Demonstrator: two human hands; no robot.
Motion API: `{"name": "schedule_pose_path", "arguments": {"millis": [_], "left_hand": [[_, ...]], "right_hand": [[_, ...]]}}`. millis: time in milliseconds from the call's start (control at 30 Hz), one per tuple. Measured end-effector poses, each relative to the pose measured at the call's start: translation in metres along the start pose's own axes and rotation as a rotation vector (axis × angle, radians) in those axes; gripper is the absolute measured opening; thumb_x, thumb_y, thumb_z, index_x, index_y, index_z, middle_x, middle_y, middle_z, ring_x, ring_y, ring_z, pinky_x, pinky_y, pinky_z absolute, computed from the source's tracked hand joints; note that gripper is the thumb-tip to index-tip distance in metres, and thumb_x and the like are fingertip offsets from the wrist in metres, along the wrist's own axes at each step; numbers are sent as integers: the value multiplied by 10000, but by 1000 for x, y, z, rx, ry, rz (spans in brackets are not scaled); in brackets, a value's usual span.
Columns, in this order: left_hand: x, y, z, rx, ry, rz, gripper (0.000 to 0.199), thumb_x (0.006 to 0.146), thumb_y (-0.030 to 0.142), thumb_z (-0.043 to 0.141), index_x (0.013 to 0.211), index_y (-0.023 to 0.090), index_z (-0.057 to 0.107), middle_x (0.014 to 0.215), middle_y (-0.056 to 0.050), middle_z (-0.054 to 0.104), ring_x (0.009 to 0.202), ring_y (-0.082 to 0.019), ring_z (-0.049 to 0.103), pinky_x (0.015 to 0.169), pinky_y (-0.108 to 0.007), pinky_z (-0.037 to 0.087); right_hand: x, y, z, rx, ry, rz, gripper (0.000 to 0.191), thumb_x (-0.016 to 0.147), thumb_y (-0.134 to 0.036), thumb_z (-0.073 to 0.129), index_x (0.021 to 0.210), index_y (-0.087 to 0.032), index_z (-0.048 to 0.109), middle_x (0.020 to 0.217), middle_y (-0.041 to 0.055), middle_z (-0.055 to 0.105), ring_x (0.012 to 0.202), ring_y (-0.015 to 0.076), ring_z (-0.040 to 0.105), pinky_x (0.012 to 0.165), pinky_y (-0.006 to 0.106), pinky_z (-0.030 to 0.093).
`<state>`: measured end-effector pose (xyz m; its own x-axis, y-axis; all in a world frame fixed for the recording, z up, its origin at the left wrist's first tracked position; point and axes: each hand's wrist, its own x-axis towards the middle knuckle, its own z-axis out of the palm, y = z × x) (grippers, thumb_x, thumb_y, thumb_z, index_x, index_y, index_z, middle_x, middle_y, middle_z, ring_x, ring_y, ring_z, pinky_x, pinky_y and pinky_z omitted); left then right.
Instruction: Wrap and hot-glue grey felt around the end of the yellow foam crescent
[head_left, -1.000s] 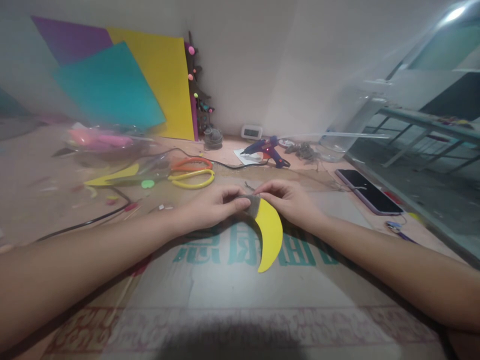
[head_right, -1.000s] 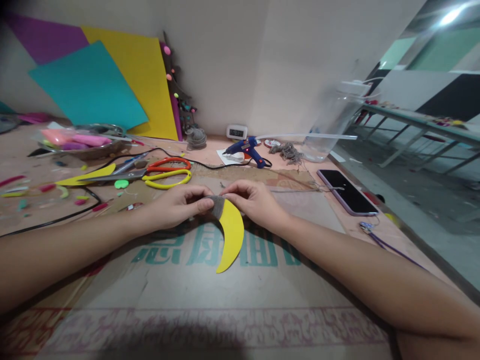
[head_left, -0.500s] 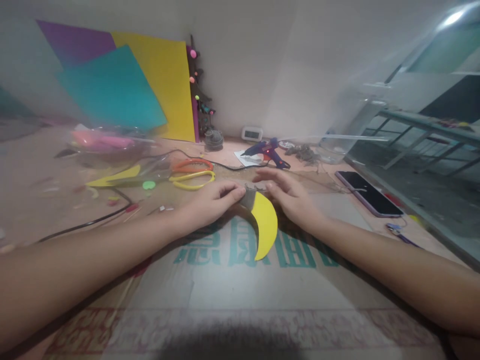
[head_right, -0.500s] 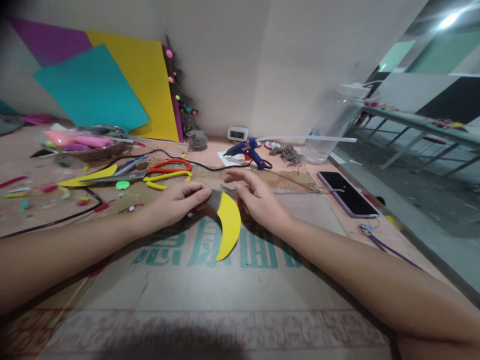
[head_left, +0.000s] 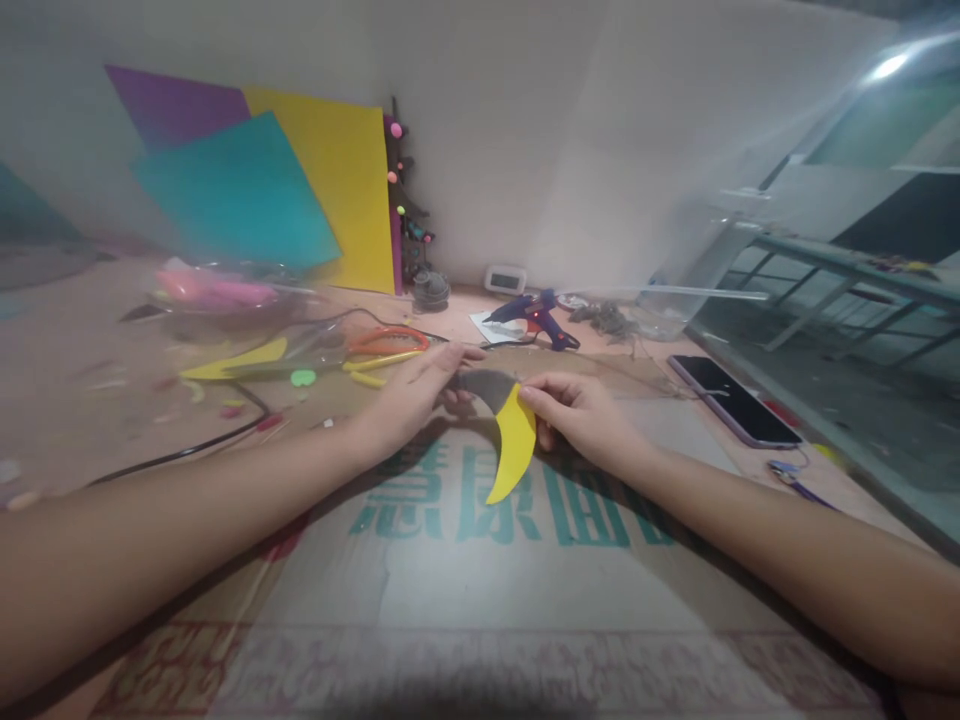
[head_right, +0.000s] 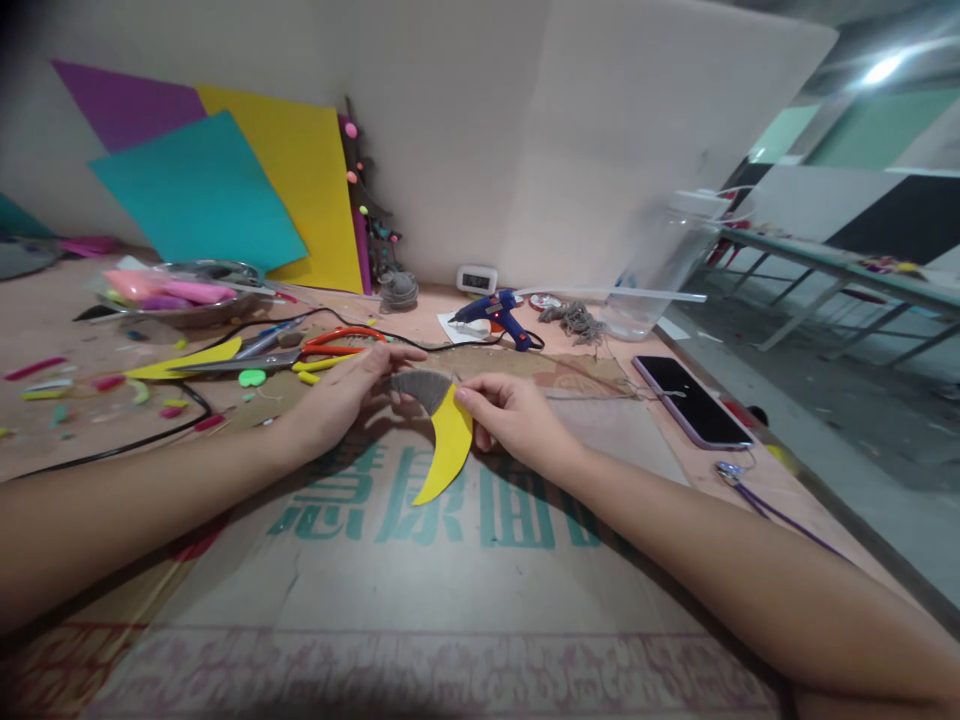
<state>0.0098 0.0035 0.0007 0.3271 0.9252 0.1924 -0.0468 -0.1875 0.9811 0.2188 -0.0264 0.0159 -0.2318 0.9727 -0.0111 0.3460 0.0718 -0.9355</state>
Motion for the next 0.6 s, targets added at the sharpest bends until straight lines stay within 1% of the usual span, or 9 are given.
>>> {"name": "schedule_pose_path", "arguments": {"millis": [67,133,267,333,400,467,533,600], "left_hand": [[3,-3,0,11,9,7,479,906,581,476,1044,153,639,878,-62,667,717,-144,608,688,-263,503],[6,-6,-2,54,1,22,420,897,545,515,972,149,631,849,-50,649,699,-132,584,660,-248,483],[9,-10,-4,190,-10,49,254,880,411,575,873,158,595,826,-13,620,703,-116,562,654,-230,459],[9,-9,-5,196,-16,45,204,879,363,560,857,161,581,823,-4,617,712,-115,568,663,-231,460],[8,-8,-5,171,-34,36,140,861,301,556,882,165,584,843,1,617,739,-121,587,674,-234,470],[7,-7,-5,155,-57,40,118,842,261,558,907,169,591,867,-1,624,783,-133,610,697,-243,485],[6,-7,-5,173,-66,52,149,854,302,563,913,169,595,879,-10,638,810,-149,625,721,-260,498],[6,-8,-6,226,-54,59,239,877,402,556,897,167,596,862,-21,648,793,-161,634,716,-276,504]], "right_hand": [[1,1,-1,86,11,24,257,857,-446,601,930,-202,563,491,-47,603,407,99,547,408,179,380],[2,3,0,141,6,22,289,852,-467,609,947,-218,497,525,-27,657,430,118,595,408,169,382],[1,3,2,144,-27,8,310,856,-473,611,930,-220,447,542,-14,683,425,112,599,402,152,362],[1,3,2,134,-36,16,299,861,-462,609,924,-218,447,549,-16,686,440,110,611,407,148,373],[1,2,2,132,-37,20,288,867,-452,607,920,-217,451,554,-20,684,468,113,631,425,151,399],[1,2,2,138,-38,22,286,865,-448,613,914,-216,452,551,-25,677,476,116,638,430,154,409],[1,3,2,139,-41,30,285,861,-444,618,909,-214,457,550,-29,671,474,117,636,420,154,401],[1,3,2,134,-50,44,283,859,-443,620,903,-212,463,551,-28,669,471,116,632,412,153,394]]}}
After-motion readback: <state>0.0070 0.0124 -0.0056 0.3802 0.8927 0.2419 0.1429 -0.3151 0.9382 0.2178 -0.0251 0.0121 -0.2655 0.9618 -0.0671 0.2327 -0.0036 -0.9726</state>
